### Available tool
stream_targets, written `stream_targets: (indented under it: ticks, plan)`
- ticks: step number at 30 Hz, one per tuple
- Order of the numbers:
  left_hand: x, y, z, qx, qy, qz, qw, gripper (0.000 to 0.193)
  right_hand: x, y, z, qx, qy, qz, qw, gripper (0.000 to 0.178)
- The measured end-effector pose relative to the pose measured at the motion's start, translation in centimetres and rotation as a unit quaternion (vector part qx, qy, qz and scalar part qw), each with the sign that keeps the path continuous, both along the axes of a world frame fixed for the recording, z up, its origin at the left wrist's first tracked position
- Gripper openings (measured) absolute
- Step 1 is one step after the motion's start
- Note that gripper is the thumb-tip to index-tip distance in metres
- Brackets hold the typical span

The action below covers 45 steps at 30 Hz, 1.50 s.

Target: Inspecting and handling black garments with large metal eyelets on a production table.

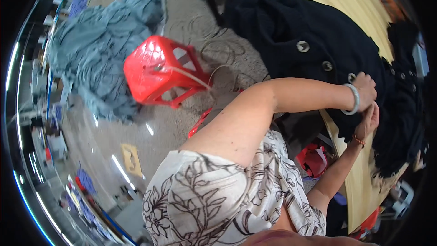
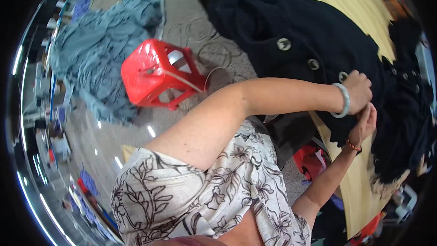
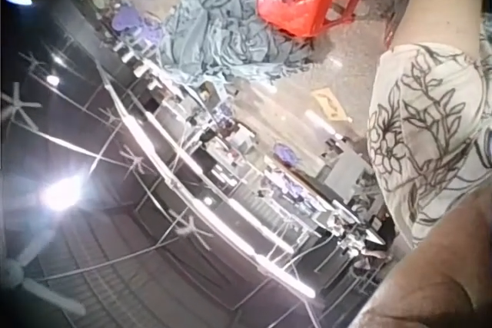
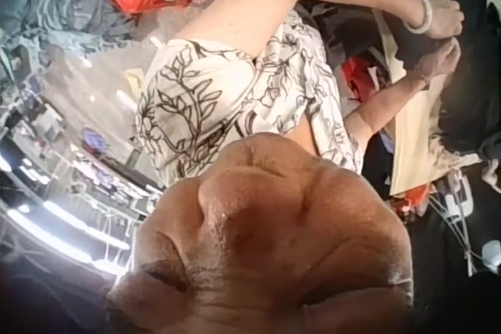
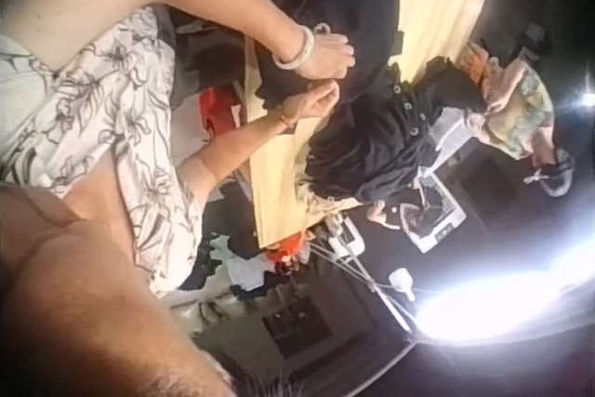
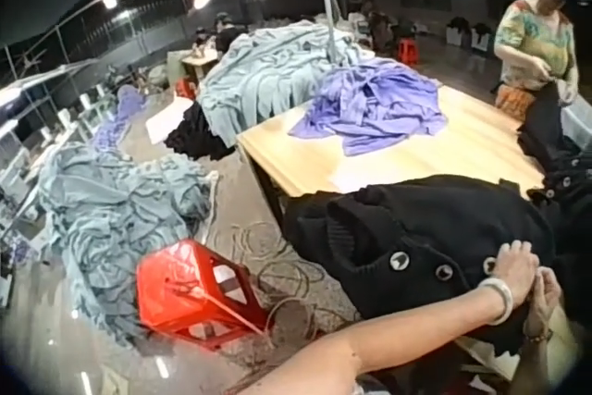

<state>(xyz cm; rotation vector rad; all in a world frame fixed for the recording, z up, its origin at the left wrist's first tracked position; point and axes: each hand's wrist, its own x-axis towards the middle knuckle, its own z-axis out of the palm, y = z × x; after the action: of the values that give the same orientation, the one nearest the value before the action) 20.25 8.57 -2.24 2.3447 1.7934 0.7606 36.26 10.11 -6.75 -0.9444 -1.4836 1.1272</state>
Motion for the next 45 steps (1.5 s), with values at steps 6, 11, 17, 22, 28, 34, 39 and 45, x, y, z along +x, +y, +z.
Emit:
stream_targets:
  ticks: [6, 11, 17, 22, 28, 34, 39, 45]
  plan:
    - [-2.2, -1.2, -3.2, 0.151, -0.094, -0.010, 0.984, 0.009, -1.8, -1.9, -0.2, 0.109, -0.058, -0.062, 0.990, 0.012]
    - [-2.5, -1.8, -3.9, 0.201, -0.138, -0.056, 0.968, 0.004, 1.8, -6.7, 0.9, 0.318, -0.253, -0.249, 0.879, 0.016]
    - [-2.3, -1.3, -3.4, 0.219, -0.122, -0.086, 0.964, 0.003, 12.2, -10.9, -5.7, 0.193, -0.357, -0.407, 0.818, 0.021]
    - [-3.0, -0.7, -3.9, 0.222, -0.143, -0.100, 0.959, 0.003, 11.6, -10.5, -6.1, 0.215, -0.422, -0.452, 0.756, 0.011]
    - [-3.3, -0.5, -4.4, 0.203, -0.148, -0.112, 0.961, 0.005, 11.3, -10.9, -6.0, 0.185, -0.415, -0.455, 0.766, 0.009]
    - [-3.2, -1.1, -4.1, 0.219, -0.154, -0.124, 0.955, 0.007, 11.0, -11.8, -5.6, 0.152, -0.430, -0.457, 0.764, 0.013]
    - [-2.8, -0.4, -4.0, 0.255, -0.148, -0.132, 0.947, 0.004, 11.9, -11.1, -5.9, 0.183, -0.440, -0.467, 0.745, 0.009]
    - [-2.7, -0.3, -4.0, 0.267, -0.144, -0.137, 0.943, 0.005, 12.3, -10.8, -6.1, 0.208, -0.420, -0.461, 0.754, 0.009]
